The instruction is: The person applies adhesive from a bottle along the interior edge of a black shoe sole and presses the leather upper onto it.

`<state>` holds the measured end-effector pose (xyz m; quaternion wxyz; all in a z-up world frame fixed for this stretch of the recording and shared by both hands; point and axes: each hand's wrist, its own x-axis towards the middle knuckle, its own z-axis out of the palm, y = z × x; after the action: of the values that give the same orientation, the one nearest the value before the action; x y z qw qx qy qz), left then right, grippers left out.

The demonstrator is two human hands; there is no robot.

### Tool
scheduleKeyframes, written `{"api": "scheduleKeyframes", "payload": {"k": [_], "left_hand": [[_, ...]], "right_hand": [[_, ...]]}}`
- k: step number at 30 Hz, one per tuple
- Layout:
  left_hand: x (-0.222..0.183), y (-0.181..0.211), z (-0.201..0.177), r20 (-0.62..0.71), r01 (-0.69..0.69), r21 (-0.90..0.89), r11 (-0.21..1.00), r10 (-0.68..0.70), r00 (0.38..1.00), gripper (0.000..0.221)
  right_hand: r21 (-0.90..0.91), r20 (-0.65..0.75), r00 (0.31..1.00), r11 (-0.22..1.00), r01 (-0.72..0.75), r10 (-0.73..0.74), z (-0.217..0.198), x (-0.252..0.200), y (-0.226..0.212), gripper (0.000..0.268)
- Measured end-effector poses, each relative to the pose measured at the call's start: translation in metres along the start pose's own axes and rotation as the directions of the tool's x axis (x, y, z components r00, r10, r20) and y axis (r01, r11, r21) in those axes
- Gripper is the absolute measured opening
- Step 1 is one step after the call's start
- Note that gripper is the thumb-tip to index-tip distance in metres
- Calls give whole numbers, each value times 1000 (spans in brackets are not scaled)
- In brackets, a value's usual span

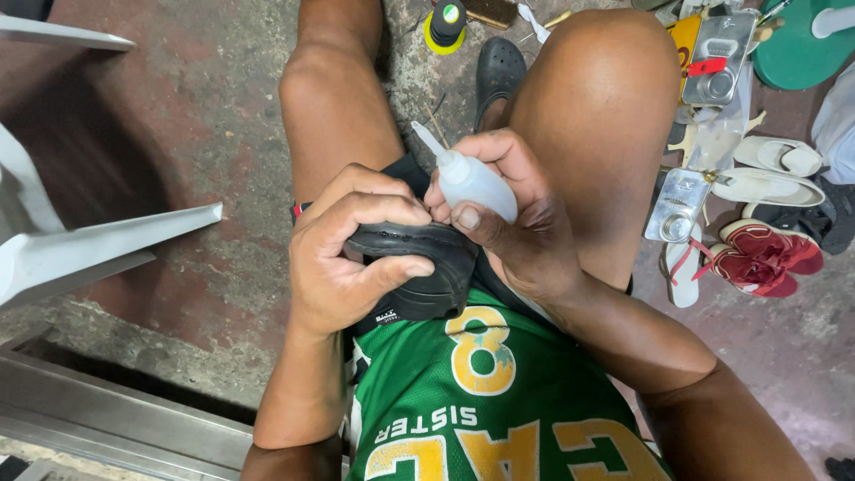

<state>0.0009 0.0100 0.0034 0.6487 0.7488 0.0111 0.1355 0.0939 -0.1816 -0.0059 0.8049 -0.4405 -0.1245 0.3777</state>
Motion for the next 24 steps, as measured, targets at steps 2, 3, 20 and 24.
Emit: {"api": "scheduleKeyframes", "payload": {"k": [2,3,20,24], "left_hand": [[-1,2,0,-8,22,19,1000,-22,1000,32],[-1,2,1,-15,23,25,999,-22,1000,31],[2,-3,15,-38,46,-403,914,-67,997,49],[-6,-13,22,-82,4,-389,921,-39,996,40]], "right_hand": [[-3,11,1000,1000,7,-7,0,1,-1,38],[-3,11,1000,1000,5,-5,1,0,-1,37],[51,-70,997,998,41,-38,-14,-1,5,43],[56,-65,997,998,36,-33,-16,-2,5,43]]}}
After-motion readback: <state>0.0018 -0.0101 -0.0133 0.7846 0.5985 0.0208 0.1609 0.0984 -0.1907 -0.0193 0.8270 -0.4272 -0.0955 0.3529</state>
